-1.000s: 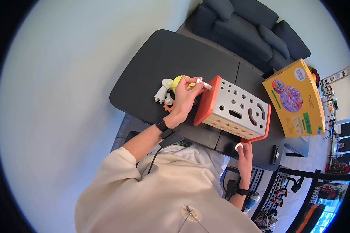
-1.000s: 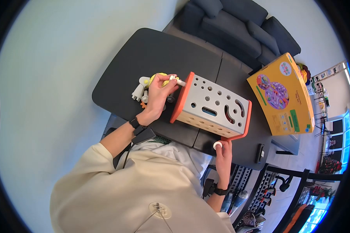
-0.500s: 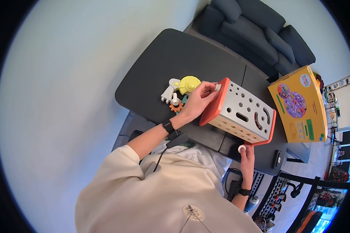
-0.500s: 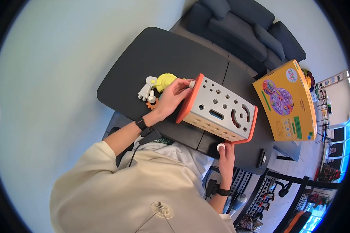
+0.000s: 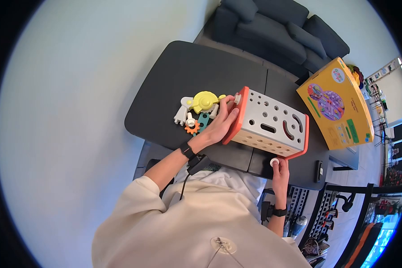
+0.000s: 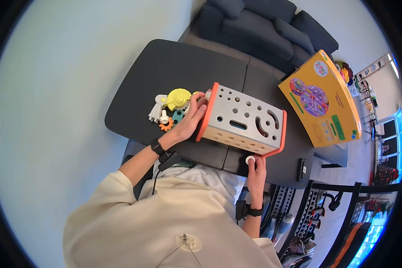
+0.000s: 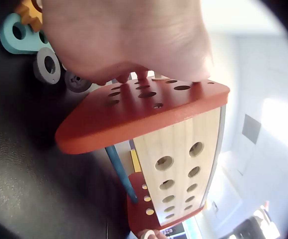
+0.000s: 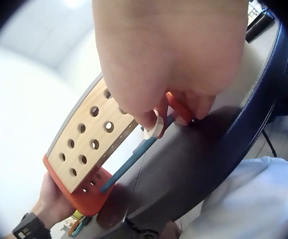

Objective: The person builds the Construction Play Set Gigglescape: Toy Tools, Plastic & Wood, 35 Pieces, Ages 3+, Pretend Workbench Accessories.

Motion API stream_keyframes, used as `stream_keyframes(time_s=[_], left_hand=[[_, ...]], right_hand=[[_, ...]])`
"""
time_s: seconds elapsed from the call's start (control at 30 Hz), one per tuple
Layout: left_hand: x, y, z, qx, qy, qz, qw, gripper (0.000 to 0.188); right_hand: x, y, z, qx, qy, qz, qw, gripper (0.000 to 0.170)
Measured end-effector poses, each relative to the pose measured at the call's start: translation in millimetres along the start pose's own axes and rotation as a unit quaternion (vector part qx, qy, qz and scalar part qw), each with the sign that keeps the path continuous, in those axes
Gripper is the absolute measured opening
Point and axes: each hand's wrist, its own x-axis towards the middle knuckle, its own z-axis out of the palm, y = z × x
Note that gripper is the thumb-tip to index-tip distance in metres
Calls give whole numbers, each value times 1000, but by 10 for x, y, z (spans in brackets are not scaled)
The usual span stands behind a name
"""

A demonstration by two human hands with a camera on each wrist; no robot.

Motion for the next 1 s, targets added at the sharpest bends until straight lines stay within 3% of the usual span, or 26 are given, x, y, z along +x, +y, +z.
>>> stream_keyframes(time_s=[0.33,0.73,0.9,1.0], left_hand=[[-78,219,204,2,-53,-9,999,79],[-172,80,320,64,-56,-69,994,82],[-242,5,372,90,-75,-48,992,82],[-252,55,335,151,-78,-39,985,92]], right_hand=[[33,-96,-345,62,91,32,993,18],[108,-481,-554,49,139,-22,989,17],[116,-514,-600,28,143,-3,989,17],[140,-517,-636,38,136,-14,990,18]])
